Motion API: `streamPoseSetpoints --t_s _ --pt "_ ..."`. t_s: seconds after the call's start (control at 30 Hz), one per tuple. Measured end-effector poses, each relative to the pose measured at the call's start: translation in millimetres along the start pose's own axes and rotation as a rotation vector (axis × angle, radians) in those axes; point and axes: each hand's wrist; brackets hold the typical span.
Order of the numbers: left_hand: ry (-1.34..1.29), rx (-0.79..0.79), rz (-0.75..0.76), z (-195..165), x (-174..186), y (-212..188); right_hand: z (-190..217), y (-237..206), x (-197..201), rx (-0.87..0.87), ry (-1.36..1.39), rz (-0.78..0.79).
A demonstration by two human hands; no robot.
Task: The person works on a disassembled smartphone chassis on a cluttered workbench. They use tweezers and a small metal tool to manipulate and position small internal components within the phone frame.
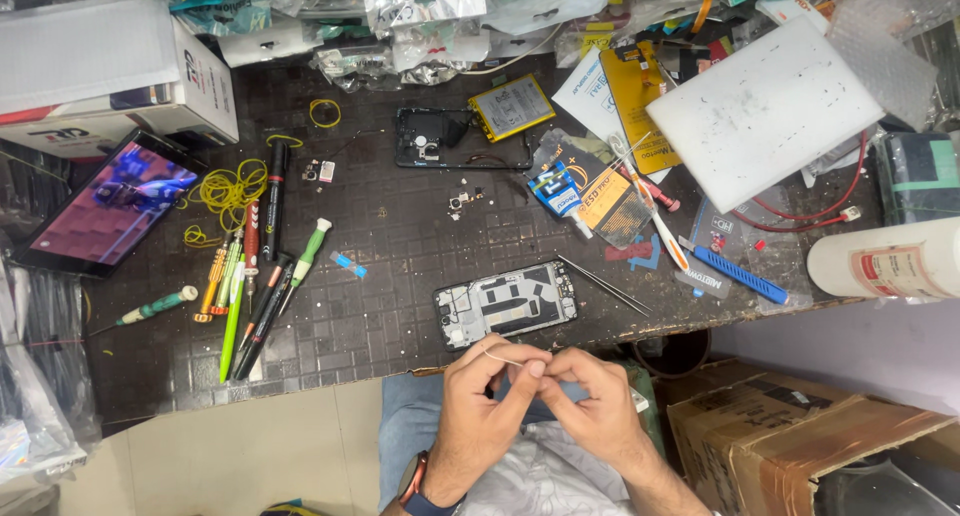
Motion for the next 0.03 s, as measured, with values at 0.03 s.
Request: streamPoseSetpoints --t_s 0.03 --pt "0.012 0.006 0.001 1.7 0.0 0.0 -1.9 -1.2 0.6 0.014 -0.005 0.010"
Point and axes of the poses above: each hand's wrist, its own y-axis towards the middle knuckle, its own x-axis out of the back of the hand, z = x × y, and after that the axes turned 9 degrees about -z, right-handed
